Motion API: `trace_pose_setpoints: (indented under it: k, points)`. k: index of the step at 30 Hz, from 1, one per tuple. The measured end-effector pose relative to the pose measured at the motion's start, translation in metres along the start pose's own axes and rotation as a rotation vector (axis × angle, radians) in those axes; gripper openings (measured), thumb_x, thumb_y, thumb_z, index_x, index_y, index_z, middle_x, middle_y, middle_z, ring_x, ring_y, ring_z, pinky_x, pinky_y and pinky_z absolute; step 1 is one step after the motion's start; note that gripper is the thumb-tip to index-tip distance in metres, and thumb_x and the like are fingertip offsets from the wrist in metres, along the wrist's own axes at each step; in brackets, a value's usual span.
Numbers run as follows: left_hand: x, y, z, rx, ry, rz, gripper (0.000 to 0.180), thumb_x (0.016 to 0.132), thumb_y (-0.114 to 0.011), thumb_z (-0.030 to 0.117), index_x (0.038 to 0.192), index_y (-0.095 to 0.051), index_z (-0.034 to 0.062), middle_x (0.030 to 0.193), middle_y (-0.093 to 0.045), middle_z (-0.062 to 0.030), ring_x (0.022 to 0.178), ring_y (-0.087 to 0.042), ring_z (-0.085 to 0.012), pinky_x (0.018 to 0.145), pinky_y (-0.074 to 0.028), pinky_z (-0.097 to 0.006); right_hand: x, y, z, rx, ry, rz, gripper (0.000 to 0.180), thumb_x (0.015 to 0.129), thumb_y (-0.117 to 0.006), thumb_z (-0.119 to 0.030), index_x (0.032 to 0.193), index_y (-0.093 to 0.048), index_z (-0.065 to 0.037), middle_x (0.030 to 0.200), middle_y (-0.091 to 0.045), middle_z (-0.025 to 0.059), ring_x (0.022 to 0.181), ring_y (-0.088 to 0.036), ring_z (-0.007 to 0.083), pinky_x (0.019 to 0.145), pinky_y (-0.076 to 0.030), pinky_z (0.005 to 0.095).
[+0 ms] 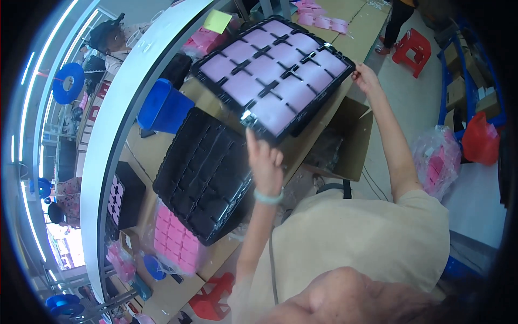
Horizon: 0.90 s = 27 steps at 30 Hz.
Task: The person places foam pads into plastic trays by hand, then handles wire spools and adhesive strips.
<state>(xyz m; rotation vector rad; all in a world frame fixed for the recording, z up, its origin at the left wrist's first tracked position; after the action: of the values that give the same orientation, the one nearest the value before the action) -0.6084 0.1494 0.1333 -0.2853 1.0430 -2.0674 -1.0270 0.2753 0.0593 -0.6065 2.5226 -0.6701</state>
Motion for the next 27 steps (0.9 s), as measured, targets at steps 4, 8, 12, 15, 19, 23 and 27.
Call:
trace_pose_setpoints:
  k: [4, 8, 12, 15, 19, 23, 27]
  points:
    - [0.08, 0.003, -0.079, 0.047, 0.057, 0.01, 0.07, 0.094, -0.039, -0.004, 0.154, -0.012, 0.0161, 0.076, -0.034, 0.0047, 0.058, -0.031, -0.0067, 0.052, -0.034, -0.024, 0.067, 0.034, -0.015, -0.526, 0.258, 0.247, 0.019, 0.094, -0.055, -0.013, 0.106, -0.069, -0.01, 0.072, -0.054, -0.0043, 0.062, -0.047, 0.0046, 0.052, -0.04, 0.0222]
    - [0.097, 0.035, -0.115, 0.111, 0.088, 0.222, 0.068, 0.094, -0.038, -0.003, 0.154, -0.014, 0.0185, 0.077, -0.036, 0.0047, 0.058, -0.032, -0.007, 0.053, -0.035, -0.024, 0.096, 0.044, 0.014, -1.172, 0.555, 0.232, 0.023, 0.093, -0.055, -0.016, 0.107, -0.072, -0.021, 0.084, -0.058, 0.0069, 0.079, -0.053, 0.0221, 0.08, -0.045, 0.0356]
    - [0.104, 0.041, -0.136, 0.33, 0.122, 0.355, 0.066, 0.093, -0.036, -0.001, 0.154, -0.019, 0.0182, 0.08, -0.041, 0.0029, 0.057, -0.036, -0.0071, 0.05, -0.037, -0.024, 0.099, 0.049, 0.034, -1.378, 0.586, 0.307, 0.033, 0.094, -0.049, -0.013, 0.111, -0.07, -0.032, 0.101, -0.054, 0.0137, 0.098, -0.051, 0.0324, 0.095, -0.041, 0.0408]
    - [0.107, 0.029, -0.149, 0.474, 0.063, 0.407, 0.063, 0.094, -0.036, 0.0, 0.153, -0.024, 0.0184, 0.08, -0.044, 0.0014, 0.056, -0.04, -0.0074, 0.048, -0.039, -0.024, 0.106, 0.069, 0.026, -1.395, 0.526, 0.304, 0.035, 0.094, -0.045, -0.013, 0.113, -0.069, -0.031, 0.099, -0.056, 0.015, 0.11, -0.049, 0.0339, 0.102, -0.036, 0.0412]
    - [0.101, 0.028, -0.156, 0.534, 0.051, 0.457, 0.06, 0.095, -0.037, 0.001, 0.151, -0.027, 0.0186, 0.076, -0.046, 0.0013, 0.055, -0.041, -0.0079, 0.049, -0.042, -0.024, 0.105, 0.075, 0.025, -1.412, 0.501, 0.193, 0.039, 0.093, -0.045, -0.011, 0.116, -0.067, -0.032, 0.104, -0.057, 0.0165, 0.111, -0.049, 0.0366, 0.101, -0.038, 0.0427]
    - [0.097, 0.029, -0.168, 0.658, -0.043, 0.434, 0.06, 0.095, -0.035, 0.003, 0.152, -0.026, 0.0172, 0.07, -0.044, -0.0023, 0.052, -0.044, -0.0095, 0.047, -0.044, -0.027, 0.115, 0.091, 0.037, -1.386, 0.588, 0.192, 0.043, 0.091, -0.045, -0.009, 0.12, -0.065, -0.032, 0.111, -0.059, 0.0172, 0.11, -0.053, 0.0357, 0.1, -0.039, 0.0431]
    - [0.095, 0.074, -0.169, 0.769, 0.133, 0.46, 0.051, 0.094, -0.038, 0.008, 0.145, -0.035, 0.0095, 0.075, -0.05, -0.0054, 0.057, -0.05, -0.0124, 0.051, -0.05, -0.031, 0.133, 0.105, 0.05, -1.424, 0.568, 0.091, 0.037, 0.093, -0.042, -0.009, 0.125, -0.06, -0.008, 0.115, -0.063, 0.0185, 0.11, -0.059, 0.0325, 0.092, -0.046, 0.0407]
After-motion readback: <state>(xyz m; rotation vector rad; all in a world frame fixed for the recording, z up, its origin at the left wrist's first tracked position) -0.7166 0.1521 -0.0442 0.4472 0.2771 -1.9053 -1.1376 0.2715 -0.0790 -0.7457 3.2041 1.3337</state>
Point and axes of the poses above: each hand's wrist, its own x-axis towards the middle knuckle, its own y-axis out of the back of the hand, z = x × y, the point moved 1 cm from there along x, towards the middle knuckle
